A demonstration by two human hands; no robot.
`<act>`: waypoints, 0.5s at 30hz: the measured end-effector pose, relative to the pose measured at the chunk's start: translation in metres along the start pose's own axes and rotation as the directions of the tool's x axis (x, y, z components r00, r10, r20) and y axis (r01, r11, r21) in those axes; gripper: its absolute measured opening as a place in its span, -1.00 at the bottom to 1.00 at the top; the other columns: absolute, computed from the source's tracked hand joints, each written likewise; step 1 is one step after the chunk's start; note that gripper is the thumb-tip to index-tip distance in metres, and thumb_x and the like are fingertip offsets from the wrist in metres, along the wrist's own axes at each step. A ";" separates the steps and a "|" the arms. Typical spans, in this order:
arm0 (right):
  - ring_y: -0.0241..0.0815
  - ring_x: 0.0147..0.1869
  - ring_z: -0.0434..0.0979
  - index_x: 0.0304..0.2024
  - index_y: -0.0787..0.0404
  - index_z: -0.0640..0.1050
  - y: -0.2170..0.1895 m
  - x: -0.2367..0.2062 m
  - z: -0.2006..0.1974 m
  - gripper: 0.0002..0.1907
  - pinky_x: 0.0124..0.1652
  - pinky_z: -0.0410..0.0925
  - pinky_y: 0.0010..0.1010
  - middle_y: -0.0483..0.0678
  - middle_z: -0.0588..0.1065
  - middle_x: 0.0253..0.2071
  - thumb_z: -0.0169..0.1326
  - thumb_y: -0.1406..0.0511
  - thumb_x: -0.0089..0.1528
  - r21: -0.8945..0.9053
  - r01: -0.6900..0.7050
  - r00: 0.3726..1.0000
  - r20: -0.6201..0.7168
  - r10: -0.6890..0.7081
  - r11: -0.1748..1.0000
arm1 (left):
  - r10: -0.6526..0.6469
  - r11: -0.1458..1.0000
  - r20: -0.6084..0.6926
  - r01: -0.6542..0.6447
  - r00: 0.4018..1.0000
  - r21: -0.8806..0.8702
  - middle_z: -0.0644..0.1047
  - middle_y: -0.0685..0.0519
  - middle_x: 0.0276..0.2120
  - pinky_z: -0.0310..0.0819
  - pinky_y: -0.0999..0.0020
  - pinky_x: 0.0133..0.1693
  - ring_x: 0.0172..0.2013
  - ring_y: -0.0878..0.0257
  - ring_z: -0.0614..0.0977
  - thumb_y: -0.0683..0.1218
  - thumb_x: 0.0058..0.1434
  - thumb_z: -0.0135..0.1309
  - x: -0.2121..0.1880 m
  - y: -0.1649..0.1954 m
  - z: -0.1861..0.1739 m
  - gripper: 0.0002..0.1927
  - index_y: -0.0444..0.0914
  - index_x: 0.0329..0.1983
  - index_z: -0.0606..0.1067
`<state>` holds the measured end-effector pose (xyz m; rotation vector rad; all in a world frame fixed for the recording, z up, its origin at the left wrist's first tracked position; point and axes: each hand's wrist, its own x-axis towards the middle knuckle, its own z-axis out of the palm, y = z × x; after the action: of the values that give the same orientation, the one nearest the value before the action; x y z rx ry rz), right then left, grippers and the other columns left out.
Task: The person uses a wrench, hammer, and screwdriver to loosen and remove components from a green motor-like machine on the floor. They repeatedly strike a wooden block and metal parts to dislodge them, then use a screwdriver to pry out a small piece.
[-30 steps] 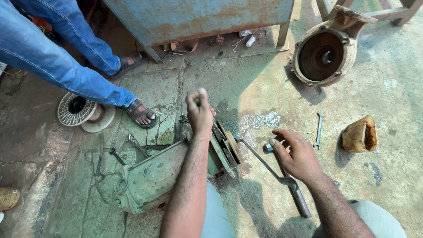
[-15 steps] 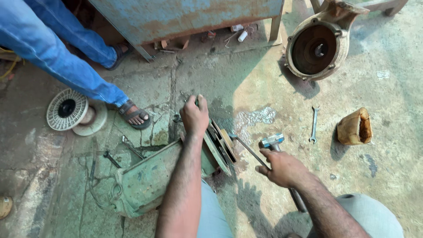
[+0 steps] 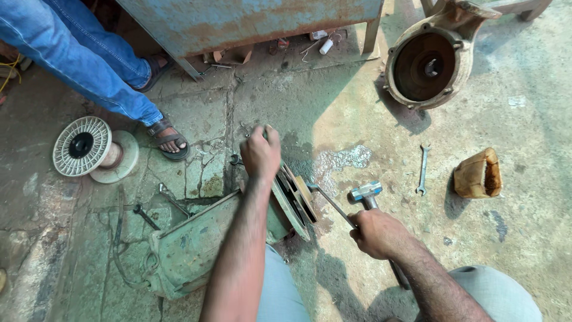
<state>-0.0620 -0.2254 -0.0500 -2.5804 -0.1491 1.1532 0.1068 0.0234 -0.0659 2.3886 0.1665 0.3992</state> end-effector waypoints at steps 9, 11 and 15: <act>-0.25 -0.09 0.63 0.11 0.20 0.53 0.013 0.022 0.024 -0.72 -0.12 0.61 -0.40 0.01 0.56 -0.10 0.05 0.31 0.35 -0.061 -0.005 0.998 0.059 0.008 0.998 | 0.640 0.746 -0.075 -0.641 0.765 -0.180 0.47 0.11 -0.55 0.48 0.51 -0.57 -0.54 0.33 0.58 -0.16 0.51 -0.10 -0.124 0.006 -0.010 -0.73 -0.23 -0.37 0.42; -0.24 -0.10 0.63 0.13 0.21 0.51 0.015 0.025 0.029 -0.71 -0.14 0.62 -0.41 0.03 0.56 -0.10 0.03 0.33 0.36 -0.095 -0.007 0.998 0.060 0.013 0.995 | 0.623 0.776 0.003 -0.617 0.782 -0.135 0.44 0.11 -0.62 0.44 0.50 -0.62 -0.60 0.33 0.55 -0.18 0.45 -0.06 -0.124 0.000 -0.009 -0.73 -0.23 -0.43 0.42; -0.23 -0.11 0.64 0.16 0.23 0.49 0.013 0.023 0.032 -0.69 -0.16 0.63 -0.39 0.05 0.55 -0.11 0.00 0.33 0.37 -0.085 -0.004 0.999 0.047 0.008 0.996 | 0.698 0.708 -0.060 -0.700 0.714 -0.090 0.43 0.10 -0.56 0.47 0.39 -0.51 -0.53 0.30 0.55 -0.16 0.47 -0.10 -0.118 -0.008 -0.006 -0.75 -0.22 -0.39 0.37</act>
<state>-0.0706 -0.2251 -0.0907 -2.6297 -0.2050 1.2367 -0.0066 0.0067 -0.0954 2.2582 -0.7742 0.7596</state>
